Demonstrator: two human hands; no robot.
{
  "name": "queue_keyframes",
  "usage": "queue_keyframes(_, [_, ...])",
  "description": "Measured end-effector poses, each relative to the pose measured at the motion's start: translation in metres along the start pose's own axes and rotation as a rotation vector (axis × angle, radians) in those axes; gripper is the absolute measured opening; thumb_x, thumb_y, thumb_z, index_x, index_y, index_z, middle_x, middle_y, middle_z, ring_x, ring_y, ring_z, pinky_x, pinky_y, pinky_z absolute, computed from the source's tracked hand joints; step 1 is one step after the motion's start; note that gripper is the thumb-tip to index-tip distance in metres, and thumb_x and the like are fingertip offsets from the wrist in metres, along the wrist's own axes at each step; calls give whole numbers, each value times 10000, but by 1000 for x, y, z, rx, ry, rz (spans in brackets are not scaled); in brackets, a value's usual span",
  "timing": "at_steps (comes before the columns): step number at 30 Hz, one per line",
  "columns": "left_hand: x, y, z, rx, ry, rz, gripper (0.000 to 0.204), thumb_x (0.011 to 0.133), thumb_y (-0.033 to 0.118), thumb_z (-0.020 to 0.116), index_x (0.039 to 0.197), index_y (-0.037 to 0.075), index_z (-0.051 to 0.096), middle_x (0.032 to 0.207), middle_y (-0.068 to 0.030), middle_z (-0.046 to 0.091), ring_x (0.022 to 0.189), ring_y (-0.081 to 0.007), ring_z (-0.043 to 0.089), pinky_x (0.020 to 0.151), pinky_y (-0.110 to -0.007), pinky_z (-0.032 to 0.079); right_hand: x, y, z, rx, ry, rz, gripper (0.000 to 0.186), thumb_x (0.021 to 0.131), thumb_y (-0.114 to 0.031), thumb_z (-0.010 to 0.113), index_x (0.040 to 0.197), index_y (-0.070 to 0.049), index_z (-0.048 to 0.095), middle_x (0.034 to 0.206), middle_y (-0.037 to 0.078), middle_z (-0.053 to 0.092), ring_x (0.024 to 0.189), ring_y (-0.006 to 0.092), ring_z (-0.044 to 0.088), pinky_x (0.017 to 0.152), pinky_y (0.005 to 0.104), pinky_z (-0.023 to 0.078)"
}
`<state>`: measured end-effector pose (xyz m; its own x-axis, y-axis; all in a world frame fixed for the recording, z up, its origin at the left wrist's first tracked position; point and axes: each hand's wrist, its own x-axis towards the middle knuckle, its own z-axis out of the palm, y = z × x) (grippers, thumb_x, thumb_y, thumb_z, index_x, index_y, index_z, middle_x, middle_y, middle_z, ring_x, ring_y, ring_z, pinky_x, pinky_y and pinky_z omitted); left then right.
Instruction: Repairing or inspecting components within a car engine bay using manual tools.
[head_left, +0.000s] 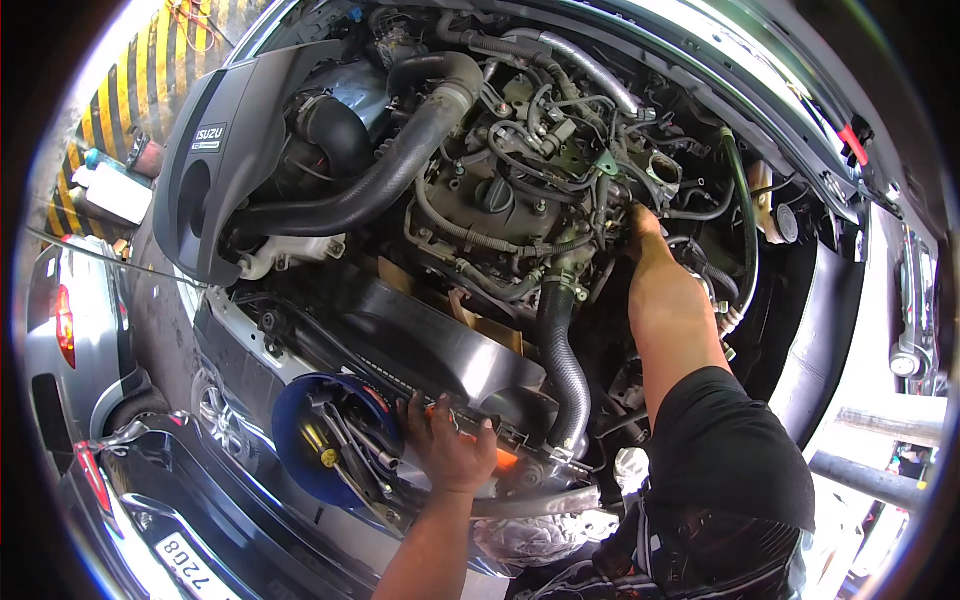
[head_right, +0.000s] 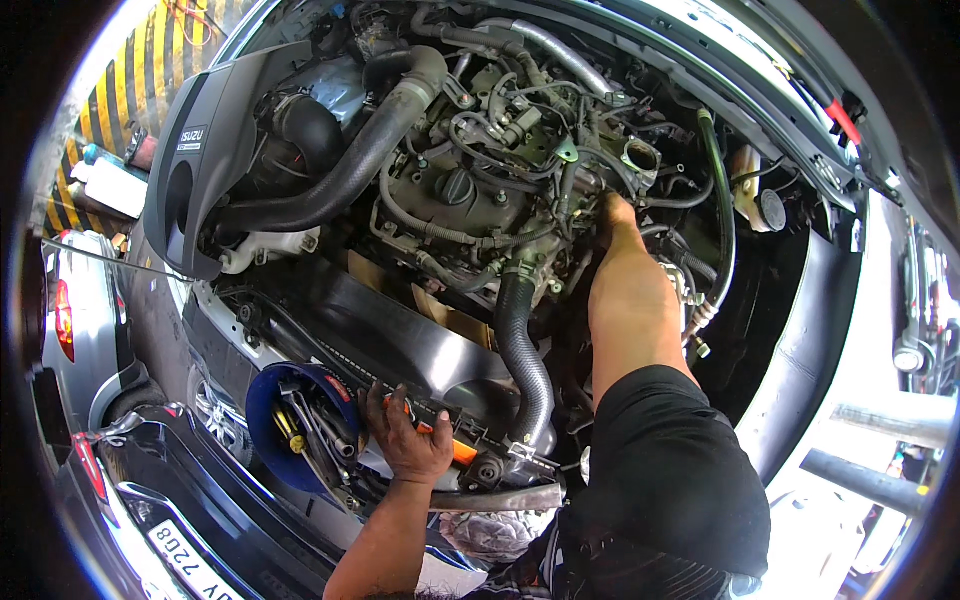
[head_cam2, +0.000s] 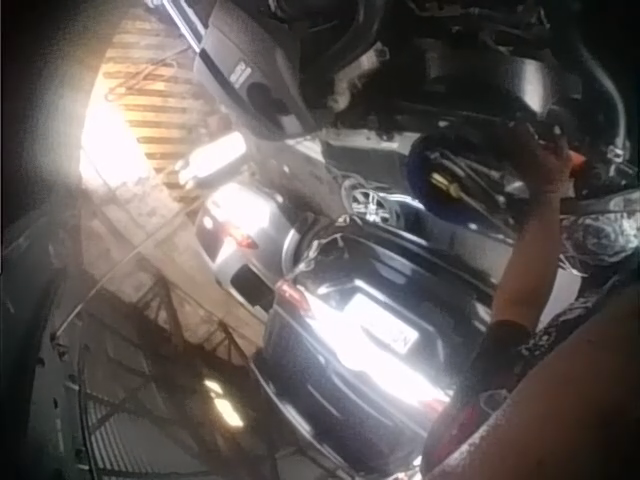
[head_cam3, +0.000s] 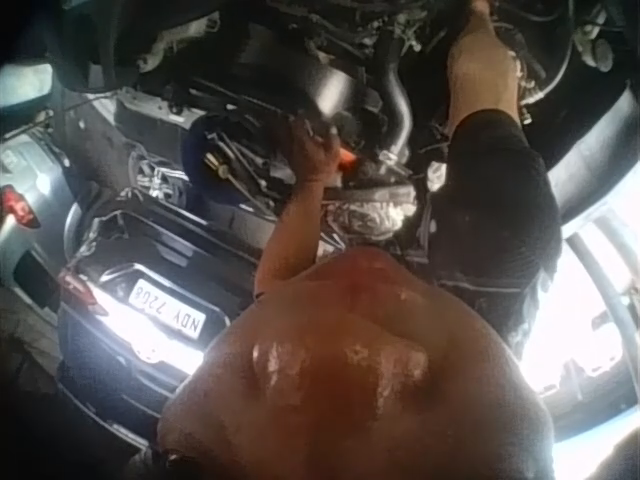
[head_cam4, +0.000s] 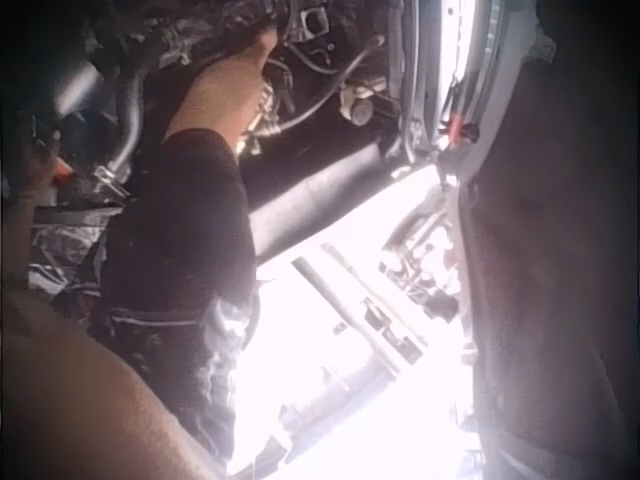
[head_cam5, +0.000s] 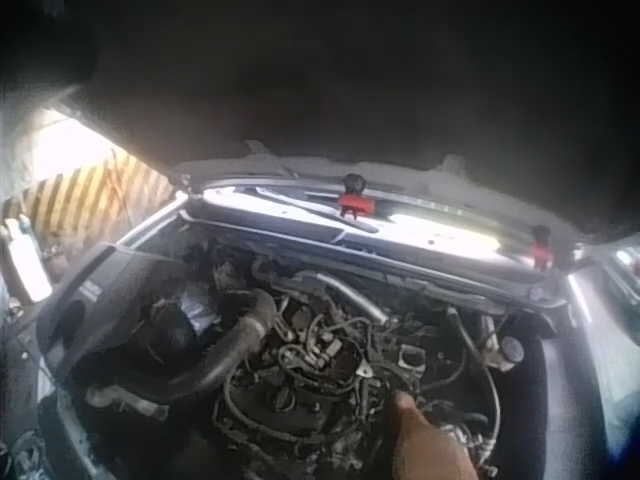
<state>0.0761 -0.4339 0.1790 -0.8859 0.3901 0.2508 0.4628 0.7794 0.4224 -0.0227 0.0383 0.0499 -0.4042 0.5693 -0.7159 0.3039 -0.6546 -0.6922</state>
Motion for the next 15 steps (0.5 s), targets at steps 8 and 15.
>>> queue_keyframes(8, [1, 0, -1, 7, -9, 10, 648, 844, 479, 598, 1251, -4, 453, 1326, -311, 378, 1284, -507, 332, 1074, -631, 269, 4, 0, 1, -3, -29, 55, 421, 874, -345, 479, 1209, -109, 574, 1208, 148, 592, 1123, 386, 540, 946, 696, 347])
queue_keyframes(15, [-1, -2, 2, -20, 3, 17, 660, 842, 486, 598, 1264, 3, 442, 1332, -308, 371, 1287, -515, 325, 1064, -643, 268, 37, 11, -10, -11, 117, -57, 322, 865, -306, 456, 1064, -108, 614, 999, 111, 628, 905, 337, 598, 836, 629, 448])
